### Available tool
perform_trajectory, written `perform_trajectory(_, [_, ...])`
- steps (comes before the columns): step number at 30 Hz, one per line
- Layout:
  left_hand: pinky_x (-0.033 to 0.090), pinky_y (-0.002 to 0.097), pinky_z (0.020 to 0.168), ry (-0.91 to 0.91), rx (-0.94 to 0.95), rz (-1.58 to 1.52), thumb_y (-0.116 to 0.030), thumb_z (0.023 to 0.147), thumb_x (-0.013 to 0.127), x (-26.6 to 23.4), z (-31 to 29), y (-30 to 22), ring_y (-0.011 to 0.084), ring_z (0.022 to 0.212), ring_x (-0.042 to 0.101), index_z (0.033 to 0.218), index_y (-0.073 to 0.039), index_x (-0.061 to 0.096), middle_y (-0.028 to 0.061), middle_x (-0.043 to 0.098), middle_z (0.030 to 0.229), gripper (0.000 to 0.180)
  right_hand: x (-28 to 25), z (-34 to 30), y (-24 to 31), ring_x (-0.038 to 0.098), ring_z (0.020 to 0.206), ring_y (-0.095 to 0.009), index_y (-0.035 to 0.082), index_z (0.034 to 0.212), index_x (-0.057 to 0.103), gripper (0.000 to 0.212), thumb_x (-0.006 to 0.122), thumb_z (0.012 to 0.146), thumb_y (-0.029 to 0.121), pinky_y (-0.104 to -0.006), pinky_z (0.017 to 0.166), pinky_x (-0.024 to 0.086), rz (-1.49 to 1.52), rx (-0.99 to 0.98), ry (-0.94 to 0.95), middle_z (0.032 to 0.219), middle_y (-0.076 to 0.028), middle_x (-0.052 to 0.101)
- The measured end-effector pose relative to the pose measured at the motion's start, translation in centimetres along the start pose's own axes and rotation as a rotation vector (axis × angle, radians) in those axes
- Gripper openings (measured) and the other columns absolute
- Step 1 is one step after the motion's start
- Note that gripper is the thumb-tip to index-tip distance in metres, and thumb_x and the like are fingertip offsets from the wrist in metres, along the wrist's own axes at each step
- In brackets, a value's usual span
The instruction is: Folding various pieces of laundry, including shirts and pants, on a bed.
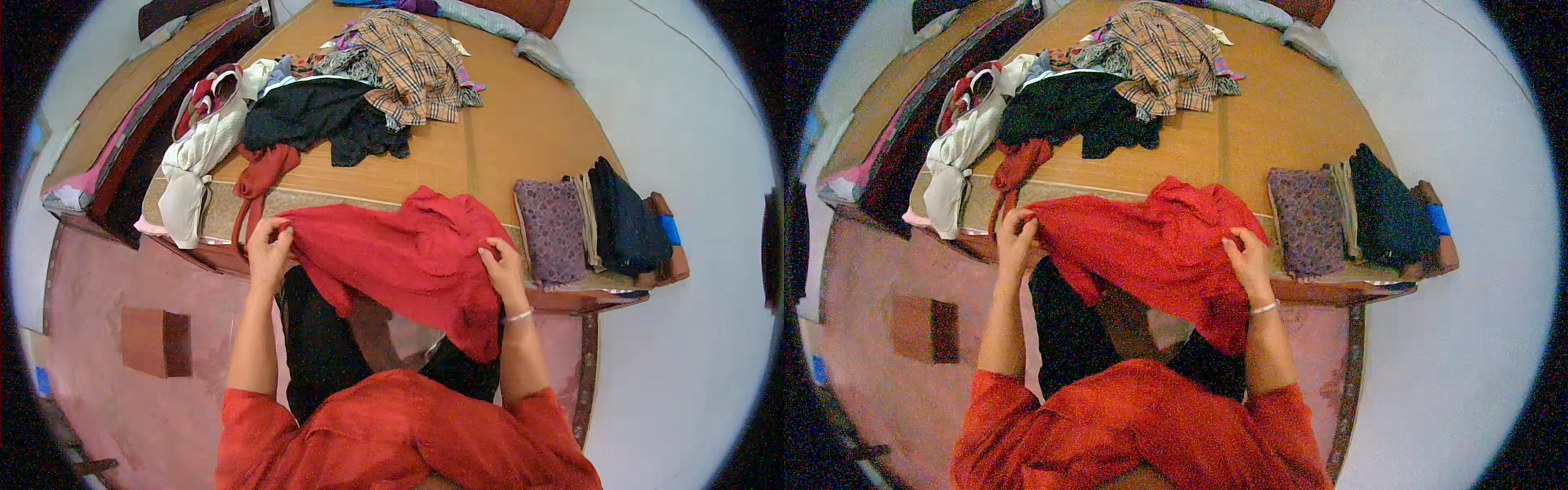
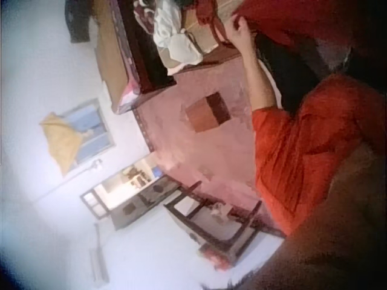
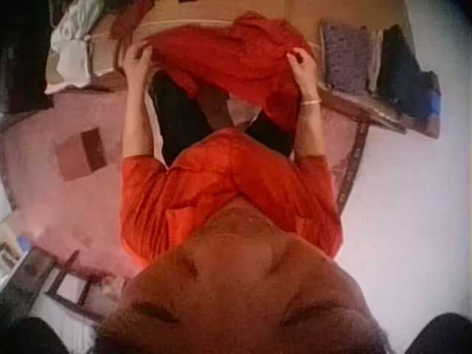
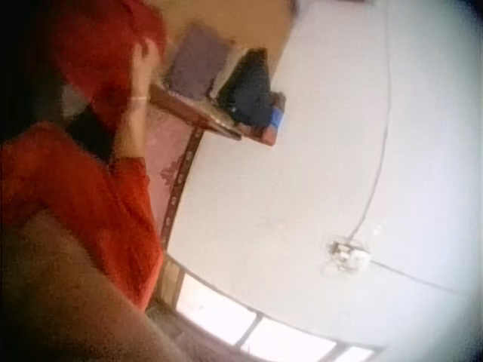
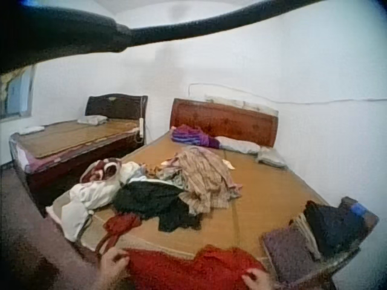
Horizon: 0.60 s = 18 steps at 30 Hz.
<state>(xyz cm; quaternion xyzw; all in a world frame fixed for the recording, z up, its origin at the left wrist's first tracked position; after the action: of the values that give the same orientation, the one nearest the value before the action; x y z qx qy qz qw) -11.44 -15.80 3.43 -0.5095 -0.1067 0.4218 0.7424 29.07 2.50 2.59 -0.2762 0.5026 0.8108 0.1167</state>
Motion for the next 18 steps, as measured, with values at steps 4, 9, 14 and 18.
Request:
perform_trajectory(4, [0.047, 0.0331, 0.075, 0.1, -0.132, 0.367, -0.012, 0.077, 0.064, -1.8, 0.7, 0.6, 0.0242, 0.081, 0.058, 0.095, 0.0, 0.062, 0.0125, 0.059, 0.092, 0.021, 3.4, -0.4, -2.3, 0.063, 0.092, -0.031, -0.001, 0.1, 0.063, 0.029, 0.066, 0.08, 0.02, -0.0359, 0.081, 0.049, -0.159, 0.062, -0.031, 0.098, -0.018, 0.066])
perform_trajectory(9, [0.043, 0.043, 0.086, 0.132, 0.218, 0.4, -0.015, 0.076, 0.064, 4.6, 2.5, -0.6, 0.0368, 0.098, 0.055, 0.099, -0.003, 0.062, 0.0184, 0.061, 0.101, 0.026, 4.5, -1.4, -3.5, 0.062, 0.091, -0.034, 0.0, 0.097, 0.064, 0.026, 0.065, 0.081, 0.02, -0.0384, 0.082, 0.049, -0.193, 0.002, -0.173, 0.097, -0.017, 0.066])
perform_trajectory(14, [0.047, 0.0441, 0.081, 0.315, 0.173, 0.323, -0.023, 0.08, 0.062, 16.1, 5.0, -2.8, 0.0353, 0.091, 0.059, 0.09, -0.006, 0.069, 0.0175, 0.064, 0.094, 0.021, 4.1, -1.4, -3.1, 0.063, 0.089, -0.033, -0.001, 0.095, 0.063, 0.025, 0.066, 0.08, 0.018, -0.0373, 0.079, 0.049, -0.227, -0.014, -0.172, 0.094, -0.019, 0.065])
perform_trajectory(18, [0.046, 0.0441, 0.084, 0.402, 0.139, 0.483, -0.026, 0.083, 0.06, 22.6, 6.1, -3.2, 0.0351, 0.094, 0.059, 0.096, -0.007, 0.069, 0.0198, 0.064, 0.099, 0.024, 4.0, -1.4, -2.4, 0.063, 0.089, -0.034, -0.002, 0.095, 0.063, 0.026, 0.067, 0.08, 0.019, -0.0379, 0.079, 0.049, -0.178, -0.02, -0.147, 0.094, -0.02, 0.065])
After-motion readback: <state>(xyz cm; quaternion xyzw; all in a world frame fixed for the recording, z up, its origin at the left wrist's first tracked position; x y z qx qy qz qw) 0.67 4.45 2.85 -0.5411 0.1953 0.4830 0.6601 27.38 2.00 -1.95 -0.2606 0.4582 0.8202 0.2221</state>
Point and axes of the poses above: each hand's wrist, its own z-axis towards the middle knuckle, its own x-axis out of the palm, y = z × x, the point moved 1 cm from there along z, towards the middle knuckle
